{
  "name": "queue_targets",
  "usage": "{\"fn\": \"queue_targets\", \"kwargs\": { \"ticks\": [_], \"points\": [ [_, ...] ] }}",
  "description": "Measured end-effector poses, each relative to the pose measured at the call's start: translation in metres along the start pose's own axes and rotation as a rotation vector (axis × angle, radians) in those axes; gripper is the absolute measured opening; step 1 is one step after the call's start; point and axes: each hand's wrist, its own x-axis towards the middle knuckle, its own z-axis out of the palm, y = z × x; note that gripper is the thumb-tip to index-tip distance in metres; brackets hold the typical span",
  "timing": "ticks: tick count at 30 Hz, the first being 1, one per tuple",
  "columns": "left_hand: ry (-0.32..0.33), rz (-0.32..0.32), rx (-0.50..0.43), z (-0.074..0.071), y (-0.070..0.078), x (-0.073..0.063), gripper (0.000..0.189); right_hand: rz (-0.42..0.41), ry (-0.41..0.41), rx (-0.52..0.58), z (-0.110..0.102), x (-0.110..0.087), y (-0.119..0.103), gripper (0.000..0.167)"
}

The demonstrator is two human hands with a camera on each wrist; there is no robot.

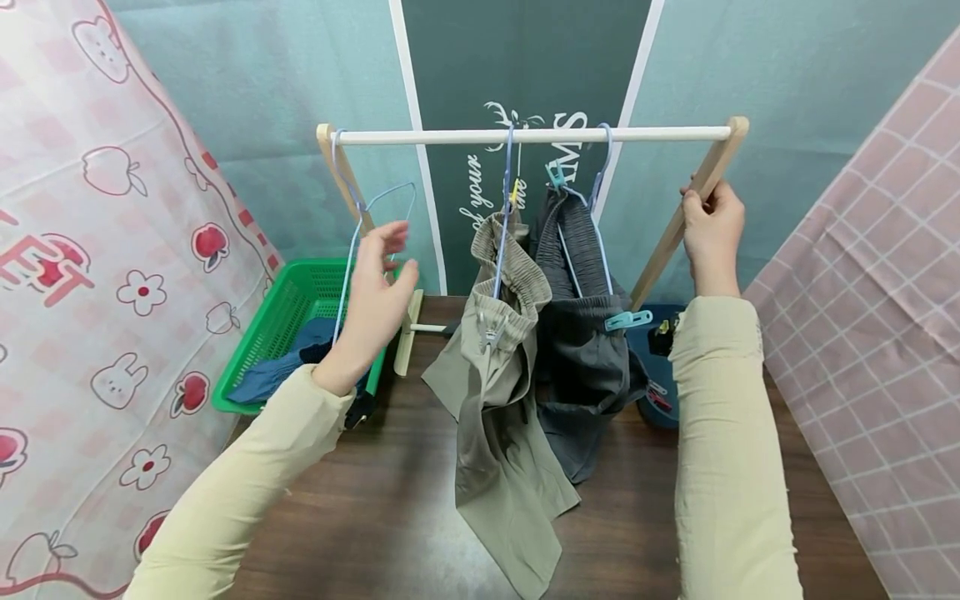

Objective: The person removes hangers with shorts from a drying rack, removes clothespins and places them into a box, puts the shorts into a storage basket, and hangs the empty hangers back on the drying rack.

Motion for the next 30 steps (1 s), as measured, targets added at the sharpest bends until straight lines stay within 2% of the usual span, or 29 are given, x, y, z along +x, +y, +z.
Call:
{"fn": "queue_targets", "kwargs": {
  "ticks": [4, 8, 13, 17, 23, 30],
  "points": [
    [-0.109, -0.035, -0.044, 0.013, 0.001, 0.001, 0.037, 0.01, -0.004, 0.001, 0.0, 0.001, 0.0, 0.023],
    [-0.202, -0.101, -0.081, 0.024, -0.004, 0.003, 0.035, 0.021, -0.009, 0.012, 0.001, 0.002, -0.001, 0.023],
    [-0.279, -0.153, -0.088, 0.035, -0.013, 0.006, 0.038, 0.031, -0.013, 0.052, 0.001, 0.002, -0.001, 0.025],
    [-0.313, -0.189, -0.062, 0.039, -0.018, 0.008, 0.044, 0.032, -0.011, 0.062, 0.001, 0.001, -0.001, 0.024],
    [-0.349, -0.187, -0.028, 0.045, -0.021, 0.014, 0.046, 0.03, -0.008, 0.057, 0.001, 0.0, -0.001, 0.022],
    [-0.437, -0.173, -0.014, 0.051, -0.022, 0.019, 0.053, 0.03, -0.013, 0.052, 0.002, 0.0, -0.001, 0.023]
  ]
}}
